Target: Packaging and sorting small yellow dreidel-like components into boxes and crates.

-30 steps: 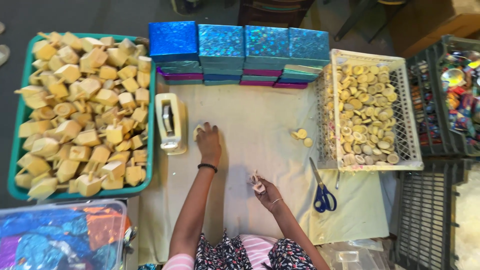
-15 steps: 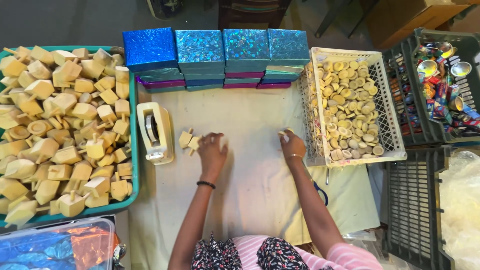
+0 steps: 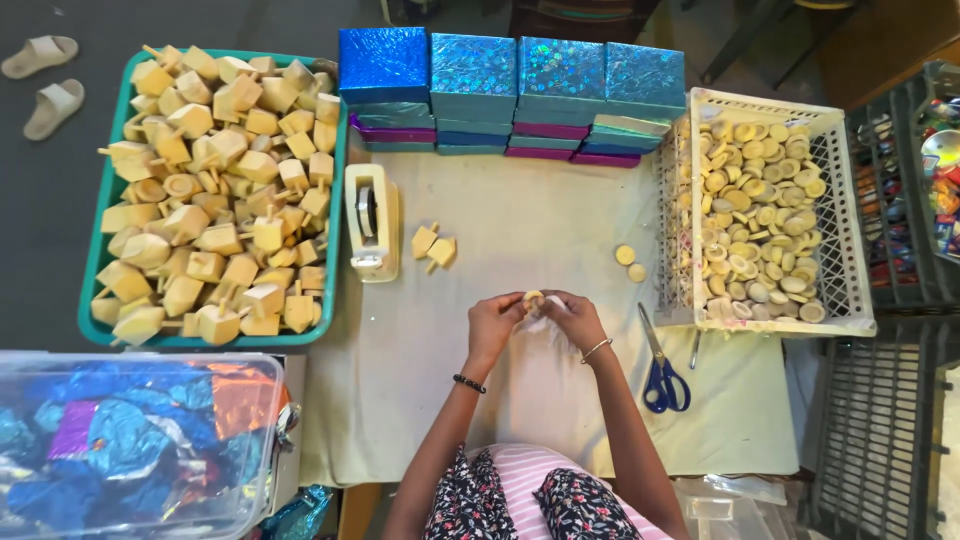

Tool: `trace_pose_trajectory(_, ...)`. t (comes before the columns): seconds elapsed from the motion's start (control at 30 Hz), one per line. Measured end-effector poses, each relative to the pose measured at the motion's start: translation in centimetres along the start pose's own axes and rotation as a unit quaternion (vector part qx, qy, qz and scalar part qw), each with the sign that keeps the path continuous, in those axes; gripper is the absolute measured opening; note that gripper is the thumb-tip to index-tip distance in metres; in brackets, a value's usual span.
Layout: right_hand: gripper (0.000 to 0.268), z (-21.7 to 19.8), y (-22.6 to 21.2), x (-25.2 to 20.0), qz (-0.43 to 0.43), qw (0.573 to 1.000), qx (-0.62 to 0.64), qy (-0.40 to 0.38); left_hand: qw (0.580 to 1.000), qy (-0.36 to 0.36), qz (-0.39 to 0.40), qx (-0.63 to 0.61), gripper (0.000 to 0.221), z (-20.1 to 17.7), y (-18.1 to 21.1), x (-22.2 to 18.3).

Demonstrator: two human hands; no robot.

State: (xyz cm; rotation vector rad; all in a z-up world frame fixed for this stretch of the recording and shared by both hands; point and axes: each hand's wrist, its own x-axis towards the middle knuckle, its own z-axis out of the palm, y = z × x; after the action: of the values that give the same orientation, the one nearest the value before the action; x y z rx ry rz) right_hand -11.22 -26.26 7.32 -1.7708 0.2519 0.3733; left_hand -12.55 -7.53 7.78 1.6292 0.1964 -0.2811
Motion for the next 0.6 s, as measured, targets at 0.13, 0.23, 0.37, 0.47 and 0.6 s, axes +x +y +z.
trace_pose_trajectory(0.13,0.037,0.4,-2.7,-2.1,-0.082,0.992,-0.060,0.077,0.993,0.047,-0.039,-0.101,0.032,-1.0,0.4,-1.8)
trace_pose_trajectory(0.23,0.039,0.7,-3.7,-3.1,-0.133,0.976,-0.130,0.117,0.990,0.059,-0.052,-0.115,0.031,-1.3,1.3,-2.9)
trace_pose_trajectory(0.37,0.020,1.3,-3.8,-3.8,-0.258,0.962,-0.092,0.004,0.986,0.070,-0.054,-0.142,0.031,-0.8,1.8,-3.5)
trace_pose_trajectory(0.47,0.030,1.8,-5.4,-5.1,-0.272,0.931,-0.239,0.047,0.984,0.058,-0.040,-0.163,0.032,-0.2,1.0,-3.9)
trace_pose_trajectory(0.6,0.031,2.8,-3.5,-4.9,-0.359,0.881,-0.299,0.080,0.996,0.090,0.004,0.002,0.030,0.2,3.3,-5.3)
